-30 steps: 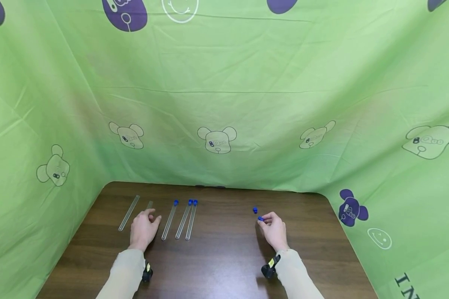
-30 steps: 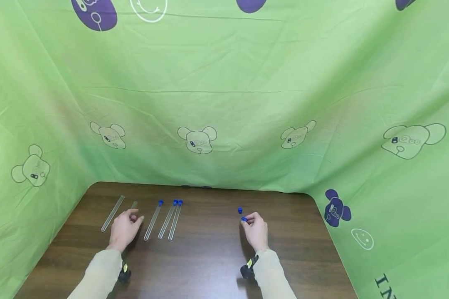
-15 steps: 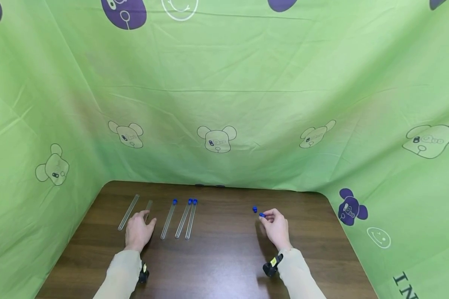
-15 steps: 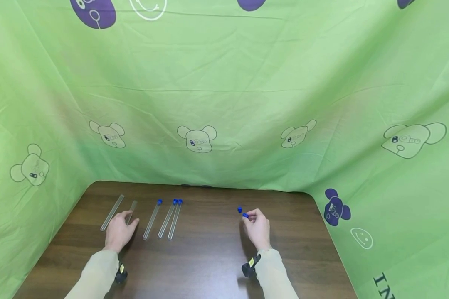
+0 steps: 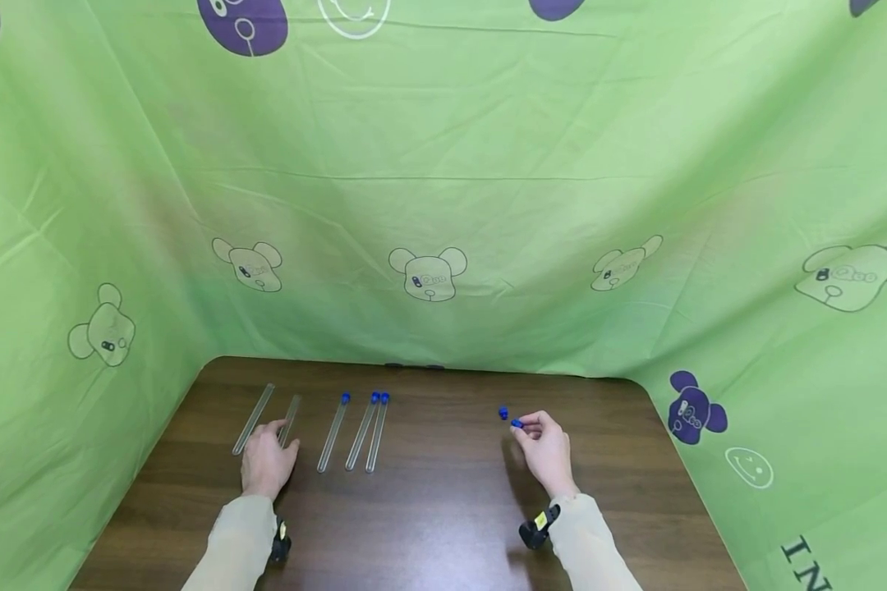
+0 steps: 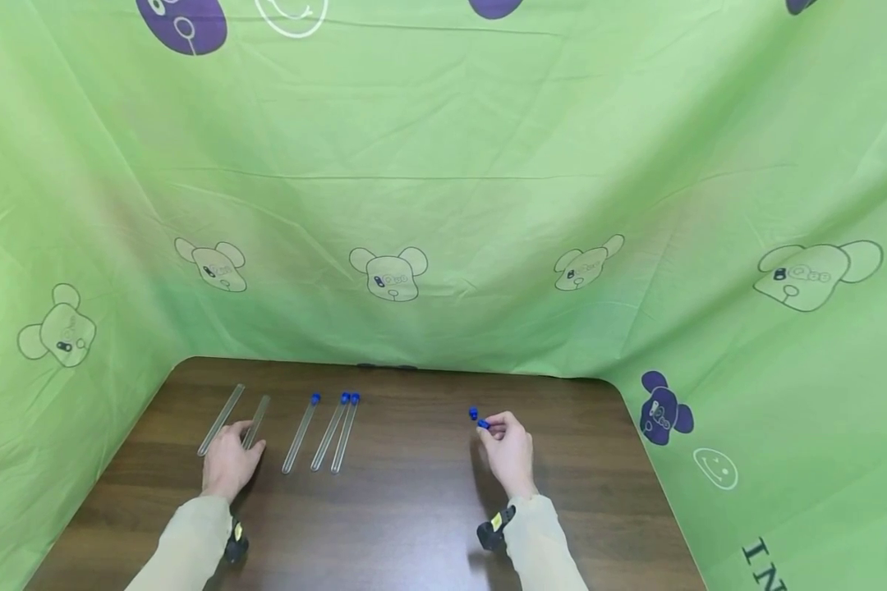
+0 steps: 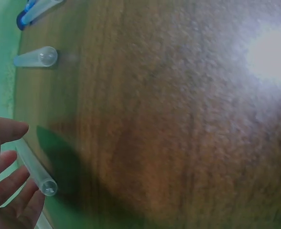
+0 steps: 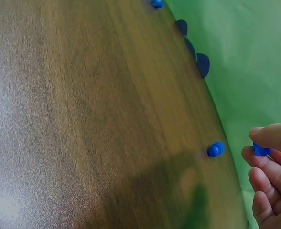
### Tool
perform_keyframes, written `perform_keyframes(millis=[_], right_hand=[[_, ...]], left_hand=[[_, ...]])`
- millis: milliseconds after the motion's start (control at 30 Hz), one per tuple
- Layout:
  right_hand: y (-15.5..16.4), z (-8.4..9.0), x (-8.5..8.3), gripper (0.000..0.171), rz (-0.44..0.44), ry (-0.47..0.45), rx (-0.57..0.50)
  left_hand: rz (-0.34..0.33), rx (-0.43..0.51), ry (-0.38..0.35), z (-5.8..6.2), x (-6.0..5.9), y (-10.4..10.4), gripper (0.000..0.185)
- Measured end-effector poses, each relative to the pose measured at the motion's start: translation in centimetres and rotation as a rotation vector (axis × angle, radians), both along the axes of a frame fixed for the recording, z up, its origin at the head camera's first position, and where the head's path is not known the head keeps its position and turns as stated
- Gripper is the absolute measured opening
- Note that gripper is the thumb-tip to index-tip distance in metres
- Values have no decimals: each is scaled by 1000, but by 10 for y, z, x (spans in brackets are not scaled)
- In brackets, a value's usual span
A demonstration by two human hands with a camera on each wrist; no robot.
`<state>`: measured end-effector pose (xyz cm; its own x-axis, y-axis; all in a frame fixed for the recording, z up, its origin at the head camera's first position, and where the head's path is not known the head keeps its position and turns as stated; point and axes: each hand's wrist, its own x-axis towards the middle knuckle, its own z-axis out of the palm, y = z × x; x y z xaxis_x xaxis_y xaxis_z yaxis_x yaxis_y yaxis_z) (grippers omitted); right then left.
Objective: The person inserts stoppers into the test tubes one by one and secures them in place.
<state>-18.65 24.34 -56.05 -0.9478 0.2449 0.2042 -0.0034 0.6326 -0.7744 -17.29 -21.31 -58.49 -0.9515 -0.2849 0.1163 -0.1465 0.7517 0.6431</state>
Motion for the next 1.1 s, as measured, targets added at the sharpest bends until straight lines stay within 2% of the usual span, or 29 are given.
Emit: perform_keyframes(millis=[300, 567, 767, 1100], right_hand=[[-2, 4, 1, 14, 2, 28, -9], [-5, 12, 1, 16, 4, 16, -35], [-8, 18, 2, 21, 17, 5, -42], [-8, 16, 2, 22, 9, 27, -36]], left_hand=[[-6, -34, 90, -6, 1, -4, 37], [-11, -62, 66, -7, 2, -1, 37], [-1, -80, 86, -7, 4, 3, 38], [-14, -59, 201, -7, -1, 14, 33]])
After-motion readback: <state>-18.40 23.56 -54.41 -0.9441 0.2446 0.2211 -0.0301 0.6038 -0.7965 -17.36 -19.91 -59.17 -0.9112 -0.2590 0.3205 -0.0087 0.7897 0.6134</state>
